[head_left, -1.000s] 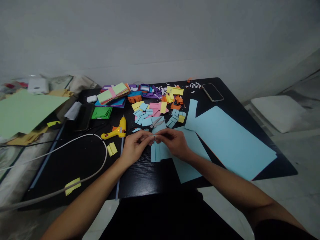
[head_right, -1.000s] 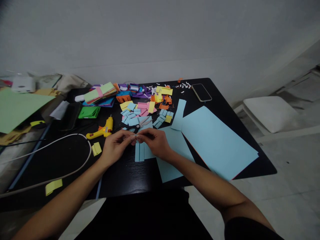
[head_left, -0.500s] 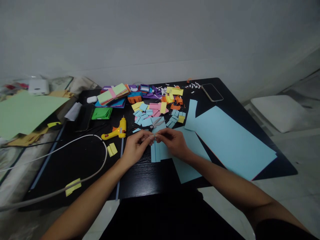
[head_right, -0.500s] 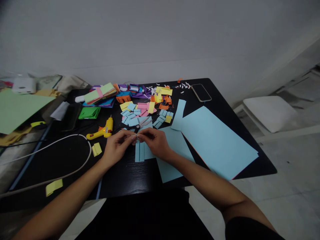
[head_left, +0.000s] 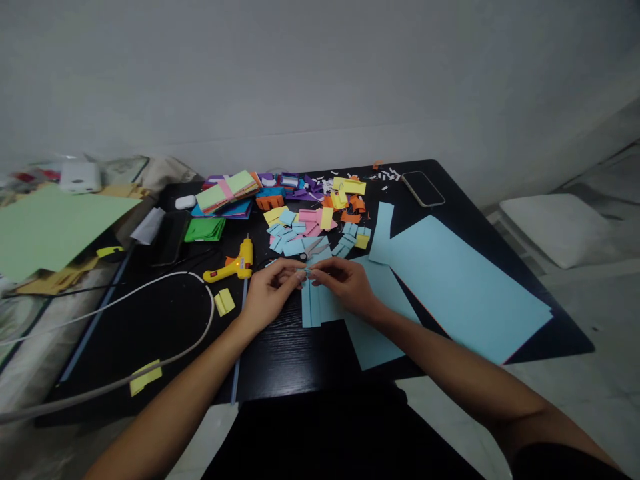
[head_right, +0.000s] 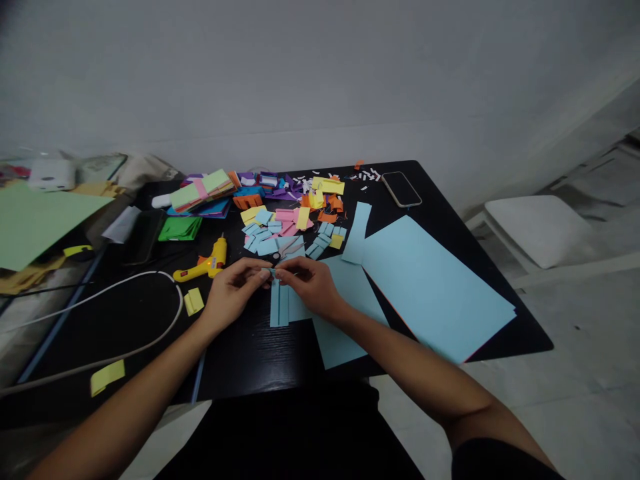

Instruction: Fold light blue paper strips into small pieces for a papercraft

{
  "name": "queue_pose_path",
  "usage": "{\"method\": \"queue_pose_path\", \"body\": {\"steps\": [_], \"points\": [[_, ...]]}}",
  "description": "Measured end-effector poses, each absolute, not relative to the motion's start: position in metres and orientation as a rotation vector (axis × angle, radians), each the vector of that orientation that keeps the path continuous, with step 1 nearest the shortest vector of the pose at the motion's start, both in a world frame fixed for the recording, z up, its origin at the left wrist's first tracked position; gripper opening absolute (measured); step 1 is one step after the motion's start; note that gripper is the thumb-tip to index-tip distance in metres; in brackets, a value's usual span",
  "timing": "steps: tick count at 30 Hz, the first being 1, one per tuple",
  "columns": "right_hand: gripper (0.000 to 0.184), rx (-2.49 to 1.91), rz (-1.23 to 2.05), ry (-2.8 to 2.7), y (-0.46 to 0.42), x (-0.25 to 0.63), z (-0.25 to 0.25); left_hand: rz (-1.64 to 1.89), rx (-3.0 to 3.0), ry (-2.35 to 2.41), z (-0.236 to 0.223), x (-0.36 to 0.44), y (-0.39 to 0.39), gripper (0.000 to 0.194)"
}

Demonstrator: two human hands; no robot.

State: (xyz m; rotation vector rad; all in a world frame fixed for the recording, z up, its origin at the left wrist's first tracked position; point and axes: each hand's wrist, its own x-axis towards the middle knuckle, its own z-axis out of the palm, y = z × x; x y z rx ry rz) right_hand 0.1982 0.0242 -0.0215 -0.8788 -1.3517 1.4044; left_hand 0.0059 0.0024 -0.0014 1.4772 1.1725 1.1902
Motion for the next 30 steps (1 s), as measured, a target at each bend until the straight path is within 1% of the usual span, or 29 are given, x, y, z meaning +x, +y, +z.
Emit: {"method": "queue_pose_path", "body": {"steps": [3,8,13,19,24,27,30], "points": [[0.023,-0.913,1.359,-1.364,0.0232,0.1992,-0.0193,1.184,1.445,1.161,-0.0009,0.0072,0.0016,0.022],[0.027,-0.93,1.296,-1.37,0.0222,0.2004,-0.0184,1.246,1.361,1.129,-0.0021,0.0096,0.0021,0.036],[0.026,-0.886,1.301,-1.309,0.0222,0.1996,-0.0205,1.135,1.484,1.184,-0.0012,0.0088,0.0015,0.023],[0.029,-0.881,1.323,-1.301,0.0219,0.1991,-0.0231,1.098,1.544,1.185,-0.0028,0.0082,0.0004,0.024],[0.039,-0.857,1.416,-1.289,0.0261,0.2003,-0.0254,1.089,1.612,1.188,-0.0038,0.0072,0.0002,0.024],[0.034,-0.88,1.445,-1.308,0.0265,0.2004,-0.025,1.085,1.671,1.196,-0.0035,0.0065,-0.0004,0.023],[0.026,-0.939,1.341,-1.358,0.0232,0.199,-0.0235,1.084,1.679,1.215,-0.0043,0.0066,-0.0017,0.022]]}}
